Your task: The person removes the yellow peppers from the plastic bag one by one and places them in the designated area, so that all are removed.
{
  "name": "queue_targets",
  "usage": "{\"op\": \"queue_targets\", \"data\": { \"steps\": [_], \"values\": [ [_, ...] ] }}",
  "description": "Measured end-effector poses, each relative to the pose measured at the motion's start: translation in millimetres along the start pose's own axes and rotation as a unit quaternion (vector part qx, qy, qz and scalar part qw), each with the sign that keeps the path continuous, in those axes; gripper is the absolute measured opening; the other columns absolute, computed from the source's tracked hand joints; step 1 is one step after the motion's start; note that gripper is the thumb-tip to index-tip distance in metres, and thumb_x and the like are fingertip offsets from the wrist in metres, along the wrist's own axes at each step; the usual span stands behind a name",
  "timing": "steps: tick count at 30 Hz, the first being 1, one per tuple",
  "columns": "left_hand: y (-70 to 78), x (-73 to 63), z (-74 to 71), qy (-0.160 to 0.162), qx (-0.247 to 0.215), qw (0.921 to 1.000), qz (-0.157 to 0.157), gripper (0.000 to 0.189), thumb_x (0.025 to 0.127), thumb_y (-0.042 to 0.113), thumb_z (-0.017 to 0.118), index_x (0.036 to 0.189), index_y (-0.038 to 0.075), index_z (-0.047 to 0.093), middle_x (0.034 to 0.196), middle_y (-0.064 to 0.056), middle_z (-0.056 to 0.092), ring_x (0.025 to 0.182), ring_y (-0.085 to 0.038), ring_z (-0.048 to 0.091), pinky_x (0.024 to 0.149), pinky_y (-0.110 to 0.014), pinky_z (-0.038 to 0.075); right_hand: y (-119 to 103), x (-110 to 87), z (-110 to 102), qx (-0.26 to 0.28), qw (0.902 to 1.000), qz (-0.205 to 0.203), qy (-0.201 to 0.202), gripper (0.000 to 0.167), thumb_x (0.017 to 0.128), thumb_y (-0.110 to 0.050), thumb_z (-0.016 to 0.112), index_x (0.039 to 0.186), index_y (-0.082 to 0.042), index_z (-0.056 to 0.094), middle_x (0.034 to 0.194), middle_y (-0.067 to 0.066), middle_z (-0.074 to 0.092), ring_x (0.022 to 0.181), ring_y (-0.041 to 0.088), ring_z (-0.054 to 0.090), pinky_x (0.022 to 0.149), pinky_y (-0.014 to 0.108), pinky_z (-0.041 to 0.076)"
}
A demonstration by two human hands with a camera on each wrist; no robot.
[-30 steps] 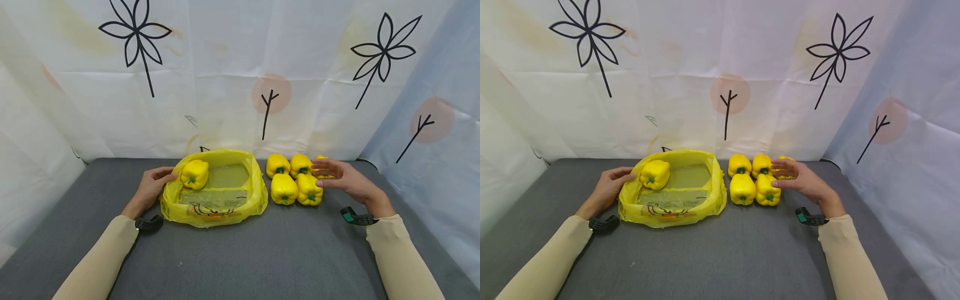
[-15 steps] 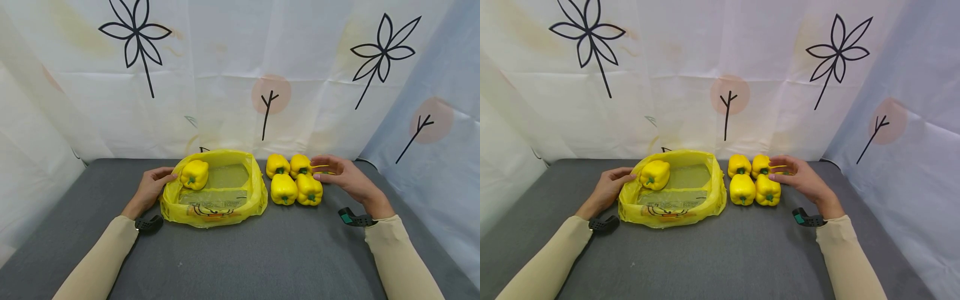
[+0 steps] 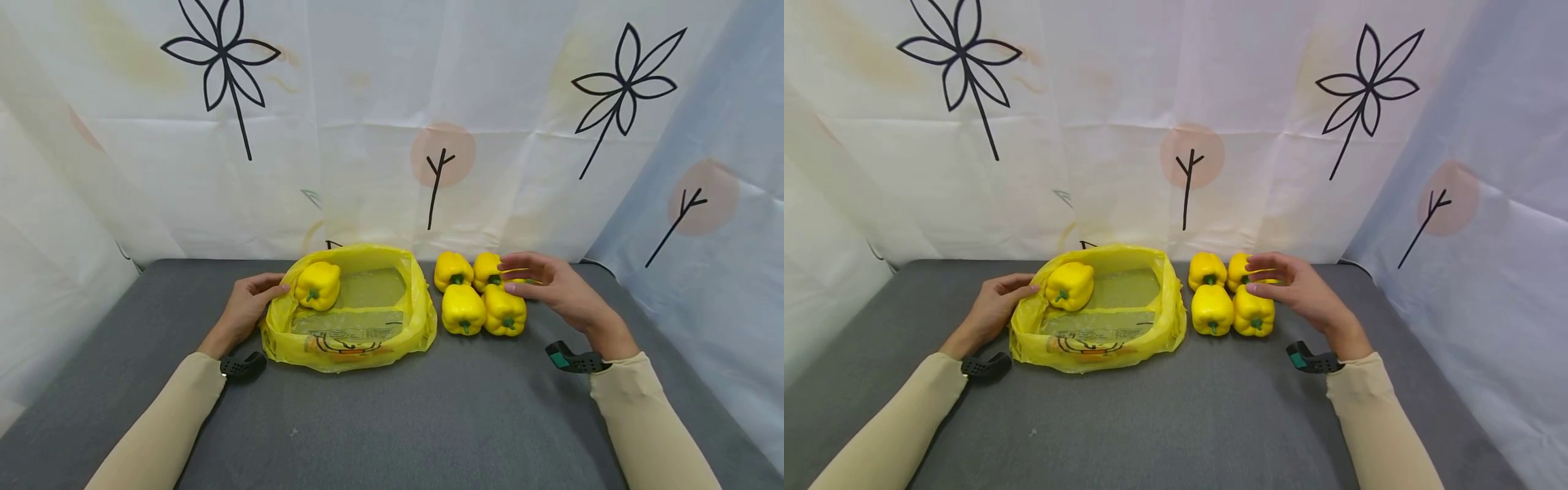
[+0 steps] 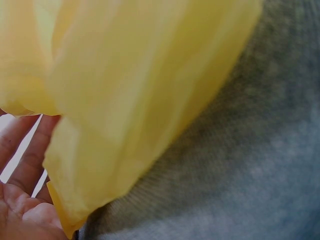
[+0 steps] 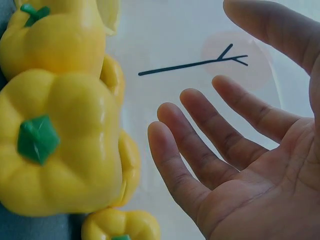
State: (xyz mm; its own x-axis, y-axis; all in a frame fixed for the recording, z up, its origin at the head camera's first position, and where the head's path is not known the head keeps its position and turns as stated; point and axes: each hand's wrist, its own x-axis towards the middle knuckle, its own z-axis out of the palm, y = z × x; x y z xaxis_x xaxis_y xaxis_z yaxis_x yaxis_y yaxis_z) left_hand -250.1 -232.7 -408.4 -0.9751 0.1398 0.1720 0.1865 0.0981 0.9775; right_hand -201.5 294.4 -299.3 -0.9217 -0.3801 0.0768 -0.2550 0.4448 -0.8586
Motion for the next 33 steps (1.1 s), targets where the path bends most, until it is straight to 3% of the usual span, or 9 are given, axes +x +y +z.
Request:
{"op": "queue_targets", "data": {
  "steps": [14,20,33],
  "values": [
    [-3.4,0.6,-0.4,-0.004,0.006,0.9999,0.009,0.041,0.101,0.017,0.067,0.132,-0.009,0.062,0.107,0.011,0.071,0.096,-0.008,0.068,0.081,-0.023,0.058,-18.1,18.4,17.1,0.012,0.9995,-0.026,-0.010,0.052,0.099,-0.016,0.068,0.144,0.002,0.049,0.144,0.021,0.051,0.131,0.039,0.050,0.094,0.026,0.053],
    [-1.8,-0.4,-0.1,-0.001,0.005,1.0000,0.006,0.042,0.101,0.015,0.066,0.133,-0.011,0.060,0.106,0.012,0.071,0.096,-0.008,0.068,0.081,-0.022,0.058,-27.0,32.0,29.0,0.021,0.9988,-0.040,-0.016,0.052,0.097,-0.016,0.071,0.143,-0.003,0.052,0.144,0.018,0.052,0.129,0.036,0.052,0.096,0.029,0.053],
    [-3.0,-0.3,-1.2,-0.004,0.009,0.9999,0.010,0.041,0.101,0.016,0.067,0.132,-0.010,0.061,0.106,0.012,0.071,0.095,-0.008,0.068,0.080,-0.023,0.058,-48.2,54.6,55.4,0.067,0.9945,-0.077,-0.023,0.051,0.096,-0.012,0.072,0.143,-0.004,0.053,0.140,0.015,0.056,0.129,0.034,0.053,0.096,0.035,0.054]
  ]
}}
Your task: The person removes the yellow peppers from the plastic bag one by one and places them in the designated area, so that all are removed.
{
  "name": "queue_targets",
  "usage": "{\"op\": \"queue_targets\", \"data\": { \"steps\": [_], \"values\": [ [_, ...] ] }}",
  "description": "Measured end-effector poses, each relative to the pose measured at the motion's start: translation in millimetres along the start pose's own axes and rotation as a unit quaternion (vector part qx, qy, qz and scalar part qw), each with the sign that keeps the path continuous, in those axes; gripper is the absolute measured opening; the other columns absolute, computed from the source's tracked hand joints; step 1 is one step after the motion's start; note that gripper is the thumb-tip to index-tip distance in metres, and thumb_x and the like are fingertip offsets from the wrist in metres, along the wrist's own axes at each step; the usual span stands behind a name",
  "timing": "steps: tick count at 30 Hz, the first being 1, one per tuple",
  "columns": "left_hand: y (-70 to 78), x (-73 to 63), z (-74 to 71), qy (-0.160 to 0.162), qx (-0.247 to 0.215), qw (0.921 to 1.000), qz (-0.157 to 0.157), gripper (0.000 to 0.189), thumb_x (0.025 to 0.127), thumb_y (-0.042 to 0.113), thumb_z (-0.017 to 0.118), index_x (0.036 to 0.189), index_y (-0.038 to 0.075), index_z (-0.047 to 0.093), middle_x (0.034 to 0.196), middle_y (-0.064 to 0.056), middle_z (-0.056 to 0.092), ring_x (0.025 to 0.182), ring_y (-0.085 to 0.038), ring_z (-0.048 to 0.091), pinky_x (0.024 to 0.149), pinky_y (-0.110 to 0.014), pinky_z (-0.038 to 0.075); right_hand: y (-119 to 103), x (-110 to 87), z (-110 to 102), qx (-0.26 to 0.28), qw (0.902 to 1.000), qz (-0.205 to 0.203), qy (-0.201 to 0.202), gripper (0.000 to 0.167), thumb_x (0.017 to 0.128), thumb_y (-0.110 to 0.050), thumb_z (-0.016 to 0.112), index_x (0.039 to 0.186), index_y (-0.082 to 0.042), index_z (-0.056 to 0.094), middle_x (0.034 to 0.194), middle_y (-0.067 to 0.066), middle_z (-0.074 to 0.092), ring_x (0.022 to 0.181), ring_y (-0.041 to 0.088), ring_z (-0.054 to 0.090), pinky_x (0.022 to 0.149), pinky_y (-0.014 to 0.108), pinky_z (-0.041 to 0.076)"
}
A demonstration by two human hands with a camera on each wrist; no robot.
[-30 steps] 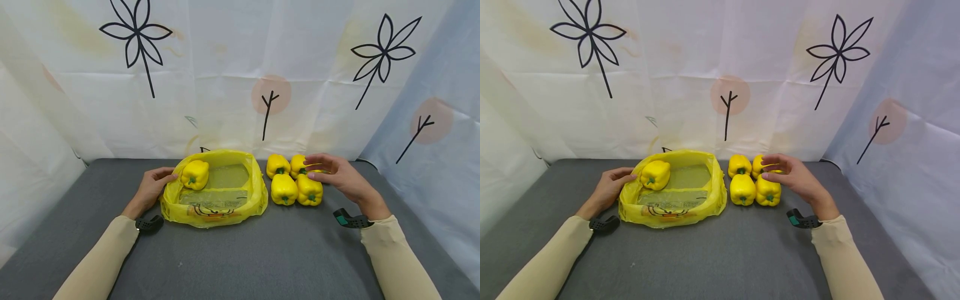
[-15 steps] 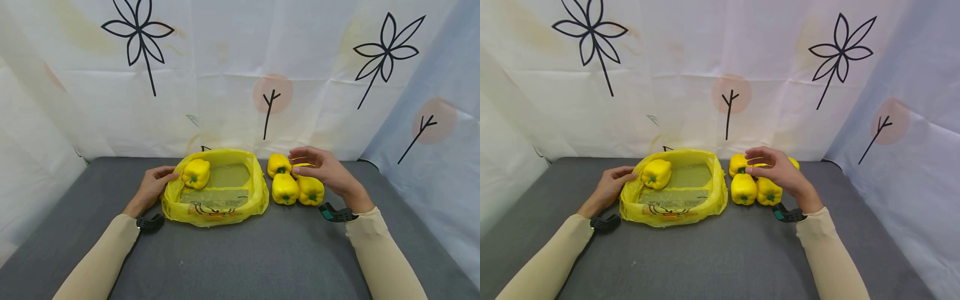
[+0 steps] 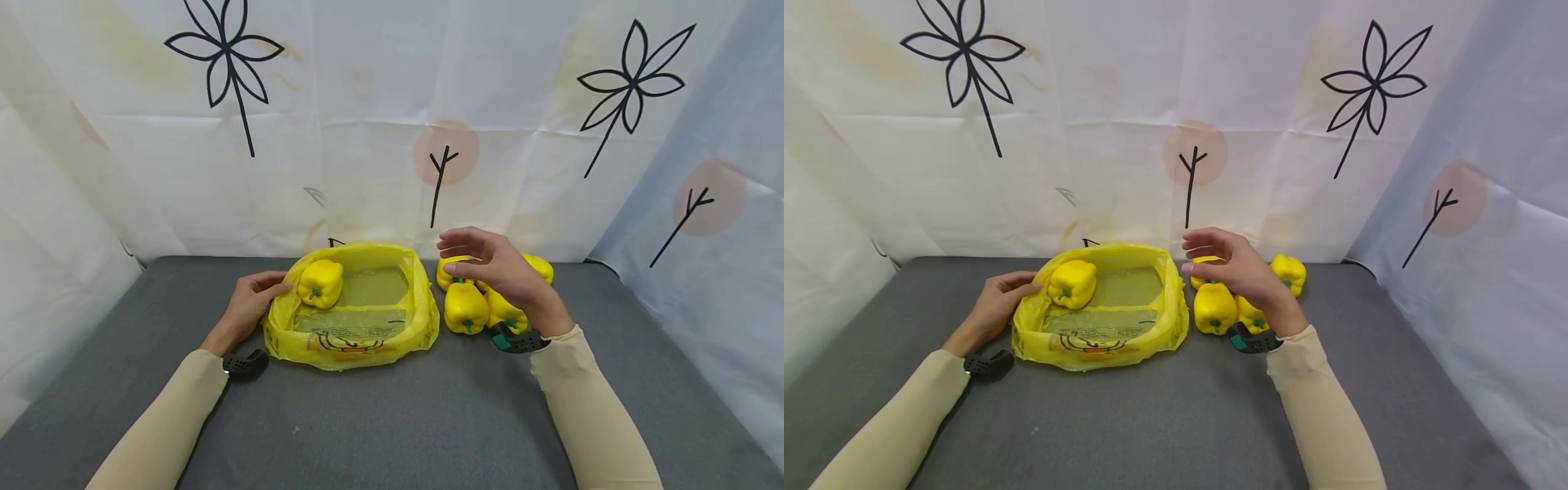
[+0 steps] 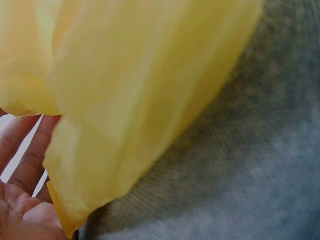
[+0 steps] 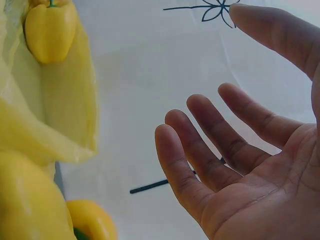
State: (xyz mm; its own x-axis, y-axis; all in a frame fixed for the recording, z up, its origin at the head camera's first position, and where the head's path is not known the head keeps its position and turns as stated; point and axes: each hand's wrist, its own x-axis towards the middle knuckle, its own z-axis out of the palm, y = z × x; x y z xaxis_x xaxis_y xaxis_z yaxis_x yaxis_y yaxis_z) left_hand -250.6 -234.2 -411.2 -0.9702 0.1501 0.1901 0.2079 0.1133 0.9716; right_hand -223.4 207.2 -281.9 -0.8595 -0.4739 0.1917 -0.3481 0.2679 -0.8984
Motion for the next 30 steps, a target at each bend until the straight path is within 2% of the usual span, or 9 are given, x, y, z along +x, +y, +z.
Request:
{"op": "queue_targets", "data": {
  "steps": [8,17,30],
  "values": [
    [0.2,-0.4,0.1,0.000,0.000,1.0000,-0.004,0.043,0.101,0.017,0.066,0.134,-0.010,0.060,0.108,0.012,0.070,0.097,-0.009,0.068,0.080,-0.025,0.058,-8.5,11.3,14.6,0.034,0.9991,-0.024,-0.009,0.051,0.096,-0.009,0.070,0.144,-0.005,0.052,0.143,0.013,0.054,0.129,0.029,0.052,0.098,0.037,0.052],
    [-0.6,-0.1,-0.3,-0.001,-0.003,1.0000,-0.003,0.040,0.101,0.016,0.067,0.133,-0.007,0.062,0.108,0.011,0.070,0.097,-0.009,0.068,0.080,-0.025,0.058,-12.8,25.6,29.3,0.066,0.9967,-0.045,-0.010,0.051,0.097,-0.005,0.067,0.145,-0.003,0.051,0.143,0.015,0.054,0.130,0.032,0.051,0.104,0.041,0.048],
    [-0.9,-0.5,-0.3,0.000,-0.011,0.9999,-0.002,0.039,0.100,0.015,0.067,0.131,-0.008,0.062,0.106,0.010,0.071,0.095,-0.009,0.068,0.079,-0.024,0.059,-12.0,50.5,52.0,0.107,0.9926,-0.056,-0.012,0.051,0.096,-0.003,0.066,0.145,-0.001,0.051,0.142,0.017,0.054,0.132,0.036,0.050,0.108,0.045,0.045]
  ]
}}
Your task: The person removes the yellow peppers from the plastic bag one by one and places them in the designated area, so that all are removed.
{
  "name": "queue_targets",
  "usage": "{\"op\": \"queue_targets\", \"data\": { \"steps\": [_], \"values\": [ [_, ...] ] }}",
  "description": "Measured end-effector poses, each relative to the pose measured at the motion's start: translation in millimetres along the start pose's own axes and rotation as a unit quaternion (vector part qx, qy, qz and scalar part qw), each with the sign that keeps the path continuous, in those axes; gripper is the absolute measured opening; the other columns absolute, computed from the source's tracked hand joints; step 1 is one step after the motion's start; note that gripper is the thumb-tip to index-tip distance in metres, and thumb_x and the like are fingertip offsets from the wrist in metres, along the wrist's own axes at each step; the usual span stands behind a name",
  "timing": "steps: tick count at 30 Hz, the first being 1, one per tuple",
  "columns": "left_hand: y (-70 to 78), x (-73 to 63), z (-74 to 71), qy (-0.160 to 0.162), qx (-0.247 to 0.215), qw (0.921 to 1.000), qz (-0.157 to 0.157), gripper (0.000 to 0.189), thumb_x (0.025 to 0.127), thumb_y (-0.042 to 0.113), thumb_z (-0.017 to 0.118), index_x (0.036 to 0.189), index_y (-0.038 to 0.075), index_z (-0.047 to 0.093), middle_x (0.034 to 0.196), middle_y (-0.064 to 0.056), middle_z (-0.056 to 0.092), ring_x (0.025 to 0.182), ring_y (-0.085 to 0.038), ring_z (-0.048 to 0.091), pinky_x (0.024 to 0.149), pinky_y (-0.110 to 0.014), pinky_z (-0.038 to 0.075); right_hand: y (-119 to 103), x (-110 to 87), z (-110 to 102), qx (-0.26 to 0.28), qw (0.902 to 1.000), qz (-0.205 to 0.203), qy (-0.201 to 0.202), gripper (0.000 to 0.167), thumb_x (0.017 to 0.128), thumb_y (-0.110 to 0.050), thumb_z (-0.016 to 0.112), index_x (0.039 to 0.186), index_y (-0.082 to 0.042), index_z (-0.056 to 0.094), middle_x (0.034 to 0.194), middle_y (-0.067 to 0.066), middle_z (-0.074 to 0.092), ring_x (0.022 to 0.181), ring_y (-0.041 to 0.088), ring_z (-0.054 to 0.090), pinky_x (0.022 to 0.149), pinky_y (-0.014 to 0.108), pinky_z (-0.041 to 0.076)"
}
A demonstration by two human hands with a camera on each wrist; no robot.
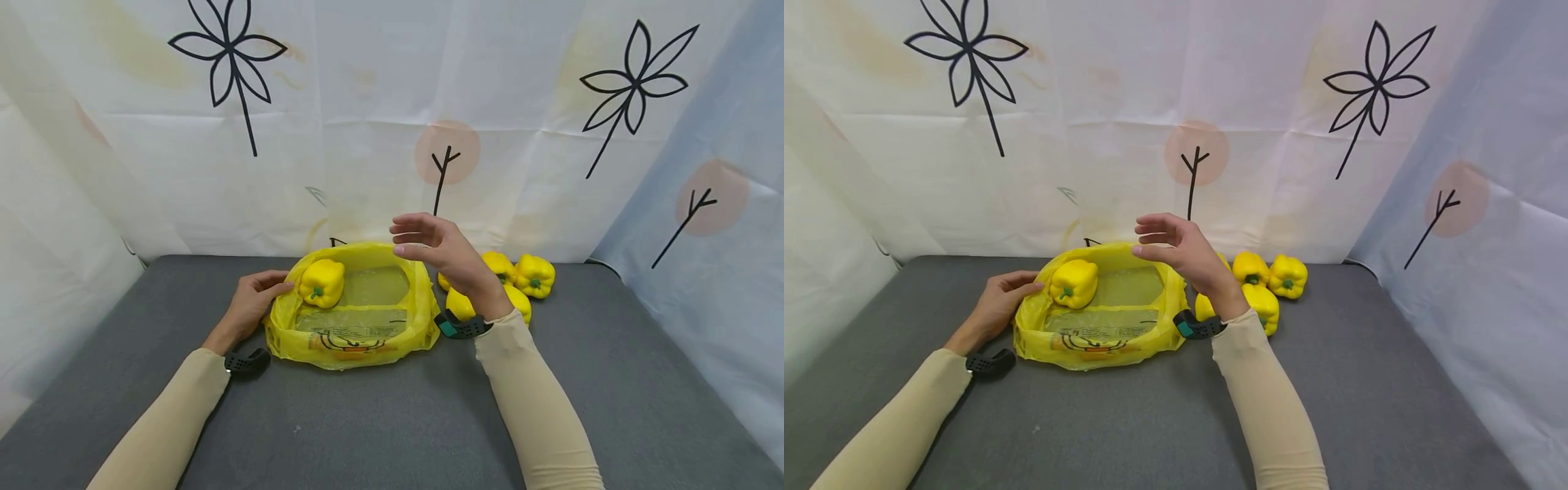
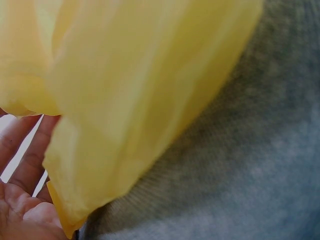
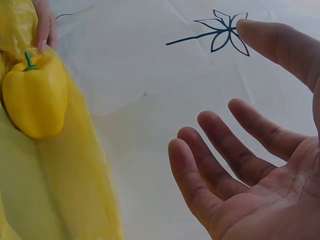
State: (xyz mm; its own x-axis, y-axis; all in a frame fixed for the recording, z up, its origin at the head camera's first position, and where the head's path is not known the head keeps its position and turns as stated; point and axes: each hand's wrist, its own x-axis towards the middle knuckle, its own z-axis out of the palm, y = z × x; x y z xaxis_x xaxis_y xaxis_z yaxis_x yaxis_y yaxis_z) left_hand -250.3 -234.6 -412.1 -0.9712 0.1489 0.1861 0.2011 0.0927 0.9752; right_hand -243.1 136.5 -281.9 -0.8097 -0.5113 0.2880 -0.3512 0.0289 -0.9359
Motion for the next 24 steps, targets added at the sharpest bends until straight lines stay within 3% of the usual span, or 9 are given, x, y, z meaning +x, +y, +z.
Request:
{"op": "queue_targets", "data": {
  "steps": [11,20,24],
  "values": [
    [-2.7,1.6,-0.6,-0.004,0.006,1.0000,-0.003,0.043,0.101,0.017,0.066,0.133,-0.011,0.059,0.107,0.010,0.071,0.096,-0.010,0.068,0.081,-0.024,0.058,9.8,21.0,15.4,0.001,0.9997,0.022,0.011,0.051,0.096,-0.004,0.068,0.144,-0.003,0.052,0.140,0.015,0.055,0.130,0.037,0.052,0.108,0.043,0.045],
    [-1.8,1.8,-0.1,0.001,0.010,0.9999,-0.012,0.044,0.101,0.017,0.067,0.134,-0.012,0.059,0.106,0.011,0.071,0.096,-0.009,0.068,0.080,-0.024,0.058,25.5,42.8,30.8,0.001,0.9978,0.066,0.005,0.049,0.095,-0.011,0.073,0.140,-0.005,0.056,0.138,0.013,0.056,0.128,0.032,0.053,0.107,0.044,0.046],
    [-1.7,2.2,-0.3,0.001,0.010,0.9999,-0.010,0.044,0.100,0.017,0.067,0.133,-0.011,0.060,0.106,0.010,0.071,0.095,-0.010,0.068,0.080,-0.024,0.058,33.1,50.2,37.2,-0.001,0.9961,0.088,-0.003,0.049,0.094,-0.013,0.074,0.140,-0.005,0.056,0.142,0.019,0.054,0.128,0.033,0.053,0.107,0.045,0.045]
  ]
}}
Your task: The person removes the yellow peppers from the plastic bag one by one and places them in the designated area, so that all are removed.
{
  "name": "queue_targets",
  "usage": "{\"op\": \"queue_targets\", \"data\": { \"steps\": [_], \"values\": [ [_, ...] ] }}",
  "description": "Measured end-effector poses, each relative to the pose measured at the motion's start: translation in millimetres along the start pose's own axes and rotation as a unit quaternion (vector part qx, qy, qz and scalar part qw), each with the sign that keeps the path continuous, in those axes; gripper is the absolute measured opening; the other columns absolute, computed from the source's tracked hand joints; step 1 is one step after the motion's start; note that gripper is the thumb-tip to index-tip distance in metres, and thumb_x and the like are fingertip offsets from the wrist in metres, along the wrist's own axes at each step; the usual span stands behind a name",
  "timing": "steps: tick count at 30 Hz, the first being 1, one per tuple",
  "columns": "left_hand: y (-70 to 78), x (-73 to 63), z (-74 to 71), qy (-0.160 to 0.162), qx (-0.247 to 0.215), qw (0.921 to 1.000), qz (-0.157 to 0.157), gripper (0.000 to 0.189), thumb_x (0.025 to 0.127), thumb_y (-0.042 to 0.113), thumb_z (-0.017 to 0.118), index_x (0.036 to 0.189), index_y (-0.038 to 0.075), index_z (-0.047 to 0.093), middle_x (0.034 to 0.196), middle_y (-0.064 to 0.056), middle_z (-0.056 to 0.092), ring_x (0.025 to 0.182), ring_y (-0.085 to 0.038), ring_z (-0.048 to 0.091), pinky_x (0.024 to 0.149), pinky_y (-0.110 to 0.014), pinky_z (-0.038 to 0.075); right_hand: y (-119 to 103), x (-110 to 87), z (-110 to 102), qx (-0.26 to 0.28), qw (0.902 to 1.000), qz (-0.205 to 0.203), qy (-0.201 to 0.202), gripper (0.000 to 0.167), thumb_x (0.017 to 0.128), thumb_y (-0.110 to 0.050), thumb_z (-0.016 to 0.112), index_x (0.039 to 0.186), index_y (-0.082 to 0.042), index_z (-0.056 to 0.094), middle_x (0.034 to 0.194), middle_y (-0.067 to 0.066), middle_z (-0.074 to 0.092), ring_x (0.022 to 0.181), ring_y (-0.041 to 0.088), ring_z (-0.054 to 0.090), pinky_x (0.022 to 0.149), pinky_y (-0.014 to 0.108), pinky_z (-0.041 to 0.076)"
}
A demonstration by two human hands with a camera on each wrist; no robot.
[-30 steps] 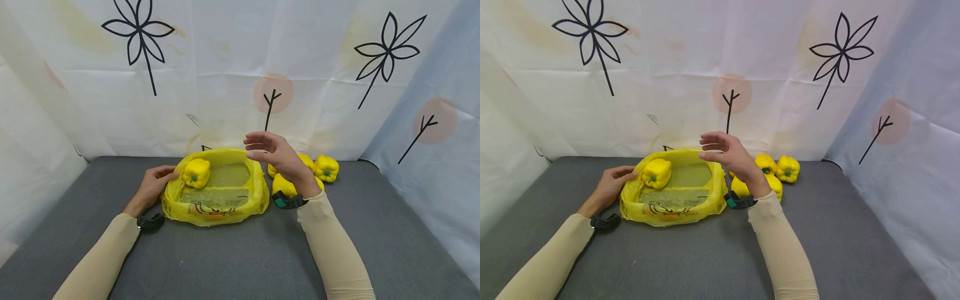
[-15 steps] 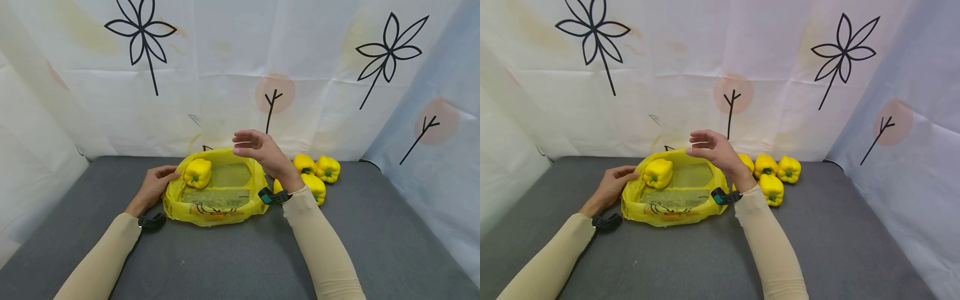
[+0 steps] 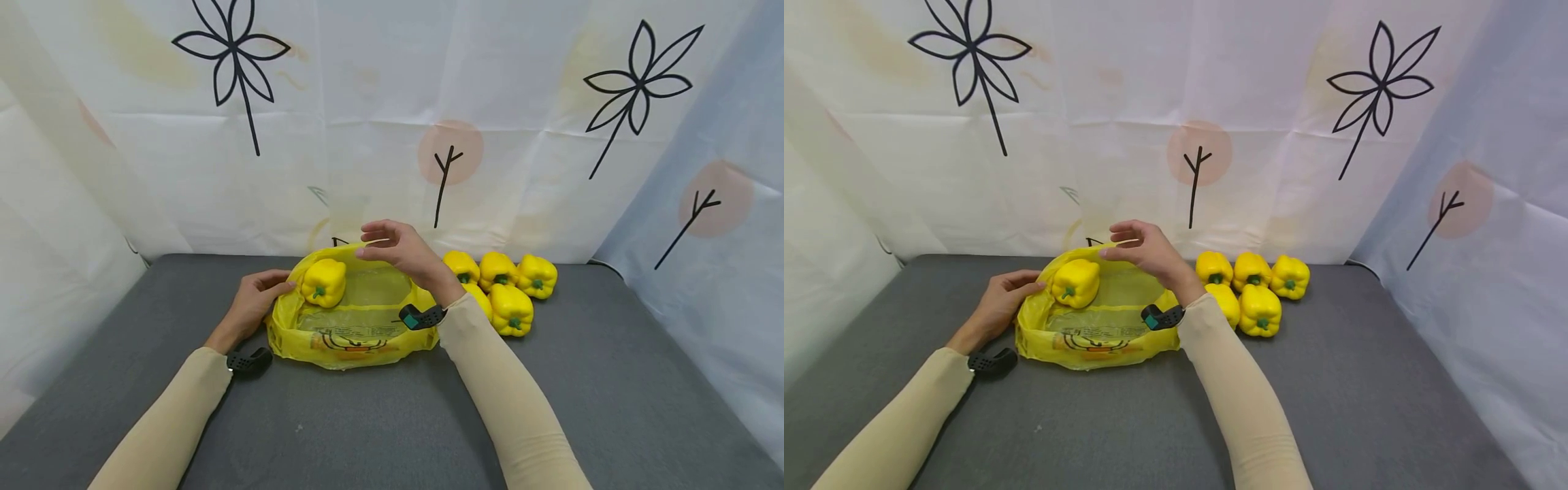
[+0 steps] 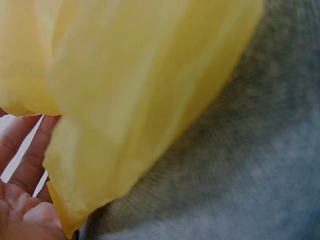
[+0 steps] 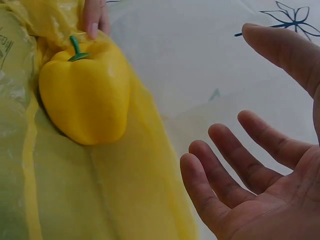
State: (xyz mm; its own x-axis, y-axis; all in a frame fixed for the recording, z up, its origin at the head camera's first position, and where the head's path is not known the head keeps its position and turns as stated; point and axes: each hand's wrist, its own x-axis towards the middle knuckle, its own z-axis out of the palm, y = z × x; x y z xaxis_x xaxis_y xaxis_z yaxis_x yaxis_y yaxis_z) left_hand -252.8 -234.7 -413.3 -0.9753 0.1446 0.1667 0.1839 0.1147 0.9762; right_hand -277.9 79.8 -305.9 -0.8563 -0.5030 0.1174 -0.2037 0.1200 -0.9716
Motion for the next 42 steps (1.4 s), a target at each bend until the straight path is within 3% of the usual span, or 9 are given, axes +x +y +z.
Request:
{"op": "queue_targets", "data": {
  "steps": [9,24,42],
  "values": [
    [1.4,-0.4,-0.2,-0.002,-0.011,0.9999,0.003,0.040,0.101,0.014,0.066,0.132,-0.011,0.061,0.105,0.010,0.071,0.094,-0.009,0.068,0.079,-0.024,0.059,14.3,14.3,17.5,-0.043,0.9984,0.035,-0.007,0.062,0.091,-0.020,0.079,0.145,-0.002,0.052,0.142,0.016,0.053,0.127,0.030,0.054,0.106,0.044,0.046],
    [5.6,-1.4,2.6,0.002,-0.010,0.9999,0.001,0.045,0.100,0.012,0.066,0.134,-0.016,0.056,0.104,0.011,0.070,0.094,-0.008,0.068,0.080,-0.023,0.058,25.7,24.3,38.7,-0.105,0.9925,0.062,-0.010,0.071,0.087,-0.029,0.084,0.147,-0.008,0.052,0.146,0.010,0.051,0.133,0.032,0.049,0.105,0.041,0.048],
    [5.4,-0.9,3.4,0.006,-0.006,1.0000,0.000,0.045,0.100,0.013,0.066,0.133,-0.016,0.056,0.104,0.012,0.070,0.094,-0.008,0.068,0.080,-0.023,0.058,36.7,27.7,53.2,-0.121,0.9899,0.074,-0.005,0.084,0.084,-0.032,0.086,0.153,-0.008,0.044,0.154,0.011,0.044,0.135,0.032,0.047,0.105,0.042,0.048]
  ]
}}
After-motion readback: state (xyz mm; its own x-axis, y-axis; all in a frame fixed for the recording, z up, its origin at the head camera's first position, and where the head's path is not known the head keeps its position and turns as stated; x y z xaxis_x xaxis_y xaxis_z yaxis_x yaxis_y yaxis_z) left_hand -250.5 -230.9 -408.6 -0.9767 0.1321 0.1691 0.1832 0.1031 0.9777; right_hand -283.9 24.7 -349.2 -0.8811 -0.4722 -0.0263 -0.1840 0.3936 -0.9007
